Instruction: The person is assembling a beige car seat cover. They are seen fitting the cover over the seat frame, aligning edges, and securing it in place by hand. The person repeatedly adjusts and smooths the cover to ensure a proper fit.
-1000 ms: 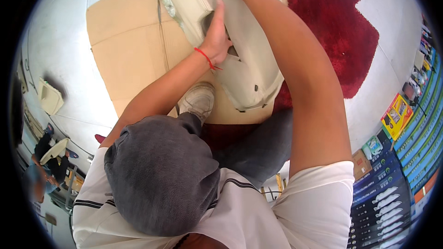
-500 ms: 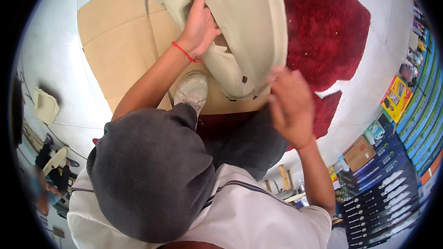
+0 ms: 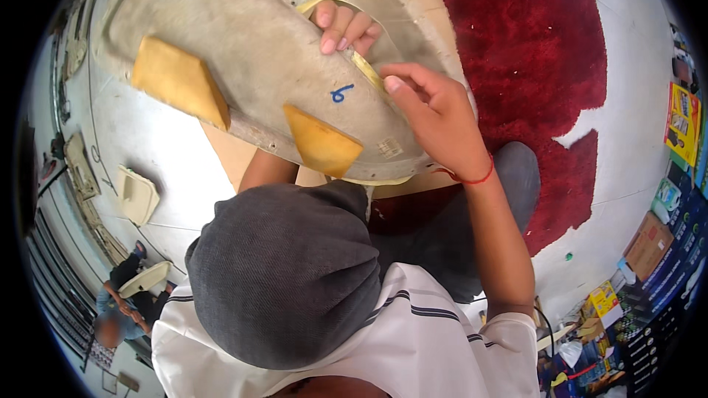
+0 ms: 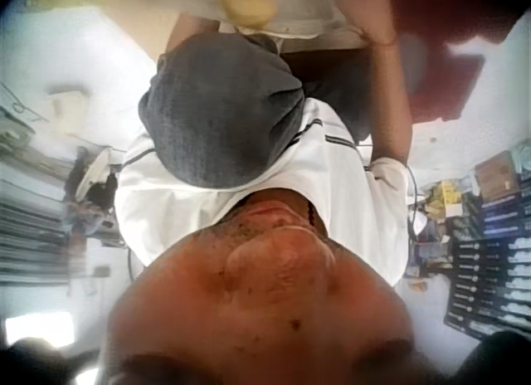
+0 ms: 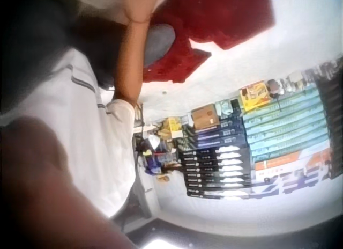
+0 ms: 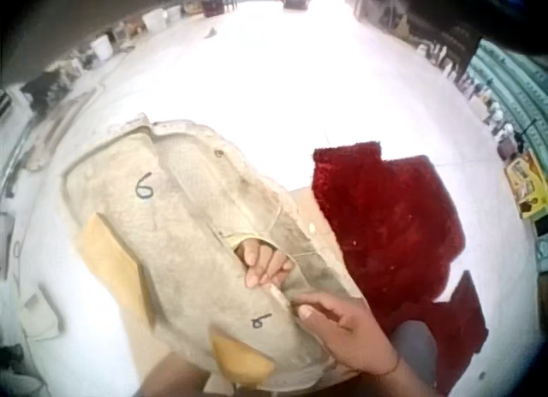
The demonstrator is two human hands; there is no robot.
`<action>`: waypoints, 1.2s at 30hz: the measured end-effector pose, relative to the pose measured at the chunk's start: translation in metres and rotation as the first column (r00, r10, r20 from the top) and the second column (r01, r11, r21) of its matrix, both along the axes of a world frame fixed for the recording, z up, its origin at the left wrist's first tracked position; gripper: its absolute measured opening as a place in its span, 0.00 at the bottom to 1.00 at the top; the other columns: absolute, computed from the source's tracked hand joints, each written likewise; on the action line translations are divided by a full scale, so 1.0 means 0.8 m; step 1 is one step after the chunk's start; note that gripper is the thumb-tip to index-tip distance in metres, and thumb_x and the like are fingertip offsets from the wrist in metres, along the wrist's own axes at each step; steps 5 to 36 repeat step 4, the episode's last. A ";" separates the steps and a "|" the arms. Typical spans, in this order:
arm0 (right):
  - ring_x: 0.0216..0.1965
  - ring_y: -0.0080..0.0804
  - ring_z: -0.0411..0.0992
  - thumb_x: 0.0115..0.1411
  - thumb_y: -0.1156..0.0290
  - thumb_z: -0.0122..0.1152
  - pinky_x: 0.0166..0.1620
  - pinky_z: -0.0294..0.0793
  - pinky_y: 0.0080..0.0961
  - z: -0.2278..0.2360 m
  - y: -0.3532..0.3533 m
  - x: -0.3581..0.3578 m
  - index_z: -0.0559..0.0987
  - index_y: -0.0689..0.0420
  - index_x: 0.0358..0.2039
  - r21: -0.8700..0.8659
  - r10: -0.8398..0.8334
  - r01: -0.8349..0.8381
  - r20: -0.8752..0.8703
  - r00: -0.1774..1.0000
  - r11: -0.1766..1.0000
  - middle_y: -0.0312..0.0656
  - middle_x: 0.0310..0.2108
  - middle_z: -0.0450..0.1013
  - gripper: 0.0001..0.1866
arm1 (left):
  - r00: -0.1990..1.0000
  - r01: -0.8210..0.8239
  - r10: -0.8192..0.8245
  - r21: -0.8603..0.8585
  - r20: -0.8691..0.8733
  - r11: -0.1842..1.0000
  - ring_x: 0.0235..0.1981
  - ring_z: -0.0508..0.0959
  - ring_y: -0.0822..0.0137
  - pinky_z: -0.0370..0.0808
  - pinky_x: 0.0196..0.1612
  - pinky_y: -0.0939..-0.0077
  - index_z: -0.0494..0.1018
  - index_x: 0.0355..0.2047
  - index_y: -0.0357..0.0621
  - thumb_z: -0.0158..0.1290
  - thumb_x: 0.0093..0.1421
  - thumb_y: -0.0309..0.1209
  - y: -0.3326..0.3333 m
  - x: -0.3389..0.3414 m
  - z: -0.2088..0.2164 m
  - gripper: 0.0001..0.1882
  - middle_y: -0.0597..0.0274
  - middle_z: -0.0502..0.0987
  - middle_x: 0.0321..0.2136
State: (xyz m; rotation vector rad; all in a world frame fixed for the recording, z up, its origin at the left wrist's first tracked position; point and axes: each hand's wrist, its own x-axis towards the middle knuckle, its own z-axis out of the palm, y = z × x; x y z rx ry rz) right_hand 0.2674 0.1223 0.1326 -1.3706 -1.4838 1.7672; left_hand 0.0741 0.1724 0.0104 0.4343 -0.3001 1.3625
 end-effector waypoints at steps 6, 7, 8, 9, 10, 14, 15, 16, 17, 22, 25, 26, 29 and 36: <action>0.39 0.24 0.77 0.70 0.68 0.59 0.46 0.76 0.24 0.031 0.023 -0.026 0.82 0.62 0.50 0.054 0.132 -0.131 -0.023 0.991 0.990 0.42 0.41 0.83 0.14 | 1.000 -0.018 0.018 0.011 -0.019 1.000 0.44 0.71 0.67 0.61 0.68 0.61 0.76 0.42 0.55 0.45 0.73 0.46 -0.010 -0.012 0.086 0.14 0.69 0.75 0.37; 0.39 0.24 0.77 0.70 0.68 0.59 0.46 0.76 0.24 0.031 0.023 -0.026 0.82 0.62 0.50 0.054 0.132 -0.131 -0.023 0.991 0.990 0.42 0.41 0.83 0.14 | 1.000 -0.018 0.018 0.011 -0.019 1.000 0.44 0.71 0.67 0.61 0.68 0.61 0.76 0.42 0.55 0.45 0.73 0.46 -0.010 -0.012 0.086 0.14 0.69 0.75 0.37; 0.39 0.24 0.77 0.70 0.68 0.59 0.46 0.76 0.24 0.031 0.023 -0.026 0.82 0.62 0.50 0.054 0.132 -0.131 -0.023 0.991 0.990 0.42 0.41 0.83 0.14 | 1.000 -0.018 0.018 0.011 -0.019 1.000 0.44 0.71 0.67 0.61 0.68 0.61 0.76 0.42 0.55 0.45 0.73 0.46 -0.010 -0.012 0.086 0.14 0.69 0.75 0.37; 0.39 0.24 0.77 0.70 0.68 0.59 0.46 0.76 0.24 0.031 0.023 -0.026 0.82 0.62 0.50 0.054 0.132 -0.131 -0.023 0.991 0.990 0.42 0.41 0.83 0.14 | 1.000 -0.018 0.018 0.011 -0.019 1.000 0.44 0.71 0.67 0.61 0.68 0.61 0.76 0.42 0.55 0.45 0.73 0.46 -0.010 -0.012 0.086 0.14 0.69 0.75 0.37; 0.39 0.24 0.77 0.70 0.68 0.59 0.46 0.76 0.24 0.031 0.023 -0.026 0.82 0.62 0.50 0.054 0.132 -0.131 -0.023 0.991 0.990 0.42 0.41 0.83 0.14 | 1.000 -0.018 0.018 0.011 -0.019 1.000 0.44 0.71 0.67 0.61 0.68 0.61 0.76 0.42 0.55 0.45 0.73 0.46 -0.010 -0.012 0.086 0.14 0.69 0.75 0.37; 0.39 0.24 0.77 0.70 0.68 0.59 0.46 0.76 0.24 0.031 0.023 -0.026 0.82 0.62 0.50 0.054 0.132 -0.131 -0.023 0.991 0.990 0.42 0.41 0.83 0.14 | 1.000 -0.018 0.018 0.011 -0.019 1.000 0.44 0.71 0.67 0.61 0.68 0.61 0.76 0.42 0.55 0.45 0.73 0.46 -0.010 -0.012 0.086 0.14 0.69 0.75 0.37; 0.39 0.24 0.77 0.70 0.68 0.59 0.46 0.76 0.24 0.031 0.023 -0.026 0.82 0.62 0.50 0.054 0.132 -0.131 -0.023 0.991 0.990 0.42 0.41 0.83 0.14 | 1.000 -0.018 0.018 0.011 -0.019 1.000 0.44 0.71 0.67 0.61 0.68 0.61 0.76 0.42 0.55 0.45 0.73 0.46 -0.010 -0.012 0.086 0.14 0.69 0.75 0.37; 0.39 0.24 0.77 0.70 0.68 0.59 0.46 0.76 0.24 0.031 0.023 -0.026 0.82 0.62 0.50 0.054 0.132 -0.131 -0.023 0.991 0.990 0.42 0.41 0.83 0.14 | 1.000 -0.018 0.018 0.011 -0.019 1.000 0.44 0.71 0.67 0.61 0.68 0.61 0.76 0.42 0.55 0.45 0.73 0.46 -0.010 -0.012 0.086 0.14 0.69 0.75 0.37; 0.39 0.24 0.77 0.70 0.68 0.59 0.46 0.76 0.24 0.031 0.023 -0.026 0.82 0.62 0.50 0.054 0.132 -0.131 -0.023 0.991 0.990 0.42 0.41 0.83 0.14 | 1.000 -0.018 0.018 0.011 -0.019 1.000 0.44 0.71 0.67 0.61 0.68 0.61 0.76 0.42 0.55 0.45 0.73 0.46 -0.010 -0.012 0.086 0.14 0.69 0.75 0.37; 0.39 0.24 0.77 0.70 0.68 0.59 0.46 0.76 0.24 0.031 0.023 -0.026 0.82 0.62 0.50 0.054 0.132 -0.131 -0.023 0.991 0.990 0.42 0.41 0.83 0.14 | 1.000 -0.018 0.018 0.011 -0.019 1.000 0.44 0.71 0.67 0.61 0.68 0.61 0.76 0.42 0.55 0.45 0.73 0.46 -0.010 -0.012 0.086 0.14 0.69 0.75 0.37; 0.39 0.24 0.77 0.70 0.68 0.59 0.46 0.76 0.24 0.031 0.023 -0.026 0.82 0.62 0.50 0.054 0.132 -0.131 -0.023 0.991 0.990 0.42 0.41 0.83 0.14 | 1.000 -0.018 0.018 0.011 -0.019 1.000 0.44 0.71 0.67 0.61 0.68 0.61 0.76 0.42 0.55 0.45 0.73 0.46 -0.010 -0.012 0.086 0.14 0.69 0.75 0.37; 0.39 0.24 0.77 0.70 0.68 0.59 0.46 0.76 0.24 0.031 0.023 -0.026 0.82 0.62 0.50 0.054 0.132 -0.131 -0.023 0.991 0.990 0.42 0.41 0.83 0.14 | 1.000 -0.018 0.018 0.011 -0.019 1.000 0.44 0.71 0.67 0.61 0.68 0.61 0.76 0.42 0.55 0.45 0.73 0.46 -0.010 -0.012 0.086 0.14 0.69 0.75 0.37; 0.39 0.24 0.77 0.70 0.68 0.59 0.46 0.76 0.24 0.031 0.023 -0.026 0.82 0.62 0.50 0.054 0.132 -0.131 -0.023 0.991 0.990 0.42 0.41 0.83 0.14 | 1.000 -0.018 0.018 0.011 -0.019 1.000 0.44 0.71 0.67 0.61 0.68 0.61 0.76 0.42 0.55 0.45 0.73 0.46 -0.010 -0.012 0.086 0.14 0.69 0.75 0.37; 0.39 0.24 0.77 0.70 0.68 0.59 0.46 0.76 0.24 0.031 0.023 -0.026 0.82 0.62 0.50 0.054 0.132 -0.131 -0.023 0.991 0.990 0.42 0.41 0.83 0.14 | 1.000 -0.018 0.018 0.011 -0.019 1.000 0.44 0.71 0.67 0.61 0.68 0.61 0.76 0.42 0.55 0.45 0.73 0.46 -0.010 -0.012 0.086 0.14 0.69 0.75 0.37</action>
